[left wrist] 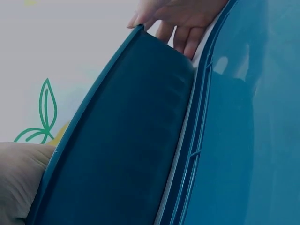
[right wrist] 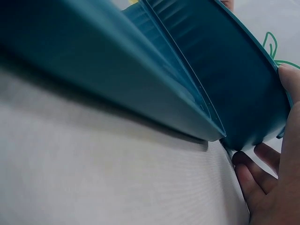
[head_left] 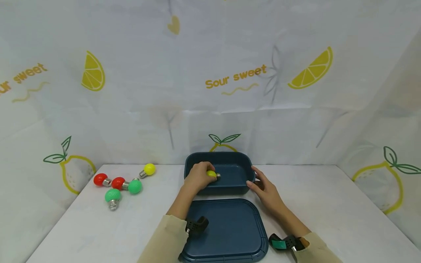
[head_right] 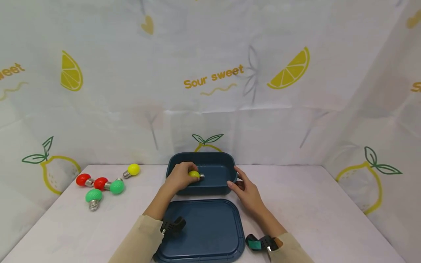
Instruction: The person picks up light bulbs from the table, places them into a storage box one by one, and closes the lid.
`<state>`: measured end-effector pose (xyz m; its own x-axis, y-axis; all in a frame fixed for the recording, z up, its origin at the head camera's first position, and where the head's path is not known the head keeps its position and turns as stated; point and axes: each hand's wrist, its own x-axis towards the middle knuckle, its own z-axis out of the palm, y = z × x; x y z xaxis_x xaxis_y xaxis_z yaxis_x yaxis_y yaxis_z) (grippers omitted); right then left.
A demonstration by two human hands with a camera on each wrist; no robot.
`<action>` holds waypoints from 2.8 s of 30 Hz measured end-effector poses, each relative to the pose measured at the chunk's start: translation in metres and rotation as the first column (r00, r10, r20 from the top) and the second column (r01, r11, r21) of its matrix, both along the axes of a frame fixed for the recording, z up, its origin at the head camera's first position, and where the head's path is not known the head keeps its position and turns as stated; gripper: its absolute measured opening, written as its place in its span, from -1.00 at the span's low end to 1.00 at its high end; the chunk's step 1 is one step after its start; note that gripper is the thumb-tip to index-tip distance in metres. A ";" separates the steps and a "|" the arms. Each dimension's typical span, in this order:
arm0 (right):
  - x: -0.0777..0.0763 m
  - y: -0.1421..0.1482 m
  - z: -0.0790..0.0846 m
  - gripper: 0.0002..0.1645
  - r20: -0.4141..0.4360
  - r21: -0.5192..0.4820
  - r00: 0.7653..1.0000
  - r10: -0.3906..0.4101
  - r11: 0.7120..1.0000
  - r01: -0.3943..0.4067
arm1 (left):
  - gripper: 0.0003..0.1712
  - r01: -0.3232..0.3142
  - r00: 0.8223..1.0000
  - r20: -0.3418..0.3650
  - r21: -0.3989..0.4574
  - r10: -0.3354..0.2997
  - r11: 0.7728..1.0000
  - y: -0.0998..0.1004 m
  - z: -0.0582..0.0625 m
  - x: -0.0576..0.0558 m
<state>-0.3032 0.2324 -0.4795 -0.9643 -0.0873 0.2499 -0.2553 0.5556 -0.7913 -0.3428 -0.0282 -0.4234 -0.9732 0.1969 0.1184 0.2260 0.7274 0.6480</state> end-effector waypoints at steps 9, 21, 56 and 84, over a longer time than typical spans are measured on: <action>0.001 0.001 0.002 -0.19 0.007 0.018 1.000 -0.008 1.000 0.008 | -0.68 0.038 0.998 0.042 -0.007 -0.038 0.999 0.002 0.004 0.000; 0.002 -0.001 0.004 -0.20 0.015 0.015 1.000 -0.005 1.000 0.004 | -0.60 0.075 0.995 0.068 -0.017 -0.073 0.997 0.000 0.003 0.000; 0.001 0.001 0.002 -0.18 0.001 0.033 1.000 -0.001 0.999 0.001 | -0.55 -0.071 0.967 -0.246 0.013 0.072 0.997 -0.081 0.037 -0.003; 0.002 0.002 0.001 -0.19 -0.008 0.027 1.000 0.005 1.000 -0.005 | -0.45 -0.216 0.973 -0.083 0.003 0.216 0.976 -0.164 0.019 -0.004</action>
<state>-0.3007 0.2345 -0.4782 -0.9617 -0.0992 0.2555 -0.2649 0.5756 -0.7737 -0.3465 -0.1925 -0.4041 -0.9797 -0.0159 0.1998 0.1159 0.7685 0.6293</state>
